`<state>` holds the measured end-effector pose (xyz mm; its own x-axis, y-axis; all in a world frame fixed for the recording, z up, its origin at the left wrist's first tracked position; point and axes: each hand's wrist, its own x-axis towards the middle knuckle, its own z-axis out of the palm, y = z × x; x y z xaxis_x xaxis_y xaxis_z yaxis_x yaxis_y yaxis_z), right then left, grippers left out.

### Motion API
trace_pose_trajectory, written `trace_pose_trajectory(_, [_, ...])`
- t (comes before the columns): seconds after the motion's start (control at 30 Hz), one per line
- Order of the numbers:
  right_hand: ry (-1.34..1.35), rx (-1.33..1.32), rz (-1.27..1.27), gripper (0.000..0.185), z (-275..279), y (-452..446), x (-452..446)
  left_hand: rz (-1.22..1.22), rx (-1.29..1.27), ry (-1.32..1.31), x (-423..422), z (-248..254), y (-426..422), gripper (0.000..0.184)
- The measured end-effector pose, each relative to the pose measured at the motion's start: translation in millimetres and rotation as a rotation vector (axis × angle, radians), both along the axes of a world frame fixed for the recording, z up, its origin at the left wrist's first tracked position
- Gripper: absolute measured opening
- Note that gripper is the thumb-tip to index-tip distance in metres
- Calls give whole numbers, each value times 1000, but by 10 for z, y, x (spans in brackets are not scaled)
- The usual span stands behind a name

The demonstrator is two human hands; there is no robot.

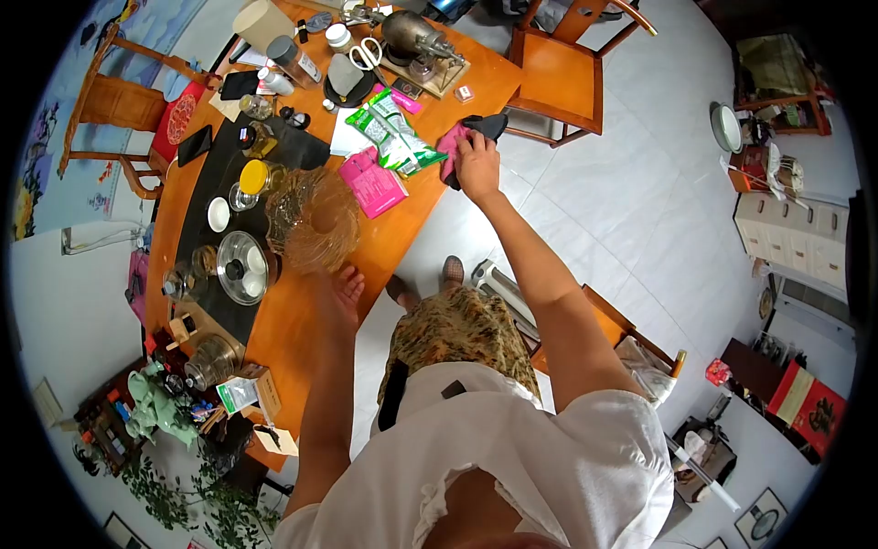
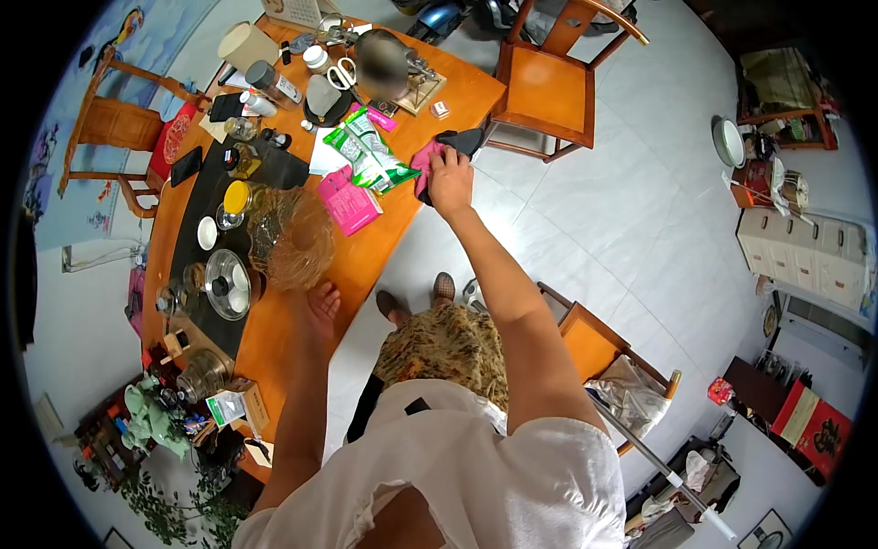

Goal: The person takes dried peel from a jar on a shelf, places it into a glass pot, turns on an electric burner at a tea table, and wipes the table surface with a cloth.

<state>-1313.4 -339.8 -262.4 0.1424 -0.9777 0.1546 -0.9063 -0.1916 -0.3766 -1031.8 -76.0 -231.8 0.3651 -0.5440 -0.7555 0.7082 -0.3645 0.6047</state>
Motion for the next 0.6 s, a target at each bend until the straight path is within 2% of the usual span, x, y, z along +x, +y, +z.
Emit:
trace_pose_trajectory(0.13, [-29,39,-13,38,19,52,16,-138,88,46,-442,213,37,53])
trace_pose_trajectory(0.23, [-68,48,16,38,30,142,-13,-281,165,-27,-815,396,-56,54])
trace_pose_trajectory(0.27, [-78,51,40,38,46,177,-25,-351,173,-78,-922,486,-116,47])
trace_pose_trajectory(0.37, [-74,49,133,37,70,211,-83,-603,-23,-406,-1011,221,-185,38])
trace_pose_trajectory(0.4, [-70,45,165,37,63,183,-131,-695,-117,-690,-1066,263,-297,34])
trace_pose_trajectory(0.5, [-54,33,178,36,13,48,-241,-861,-233,-1120,-1118,358,-744,36])
trace_pose_trajectory(0.6, [-85,1,109,36,2,-69,-273,-889,-390,-1466,-1182,568,-1263,50])
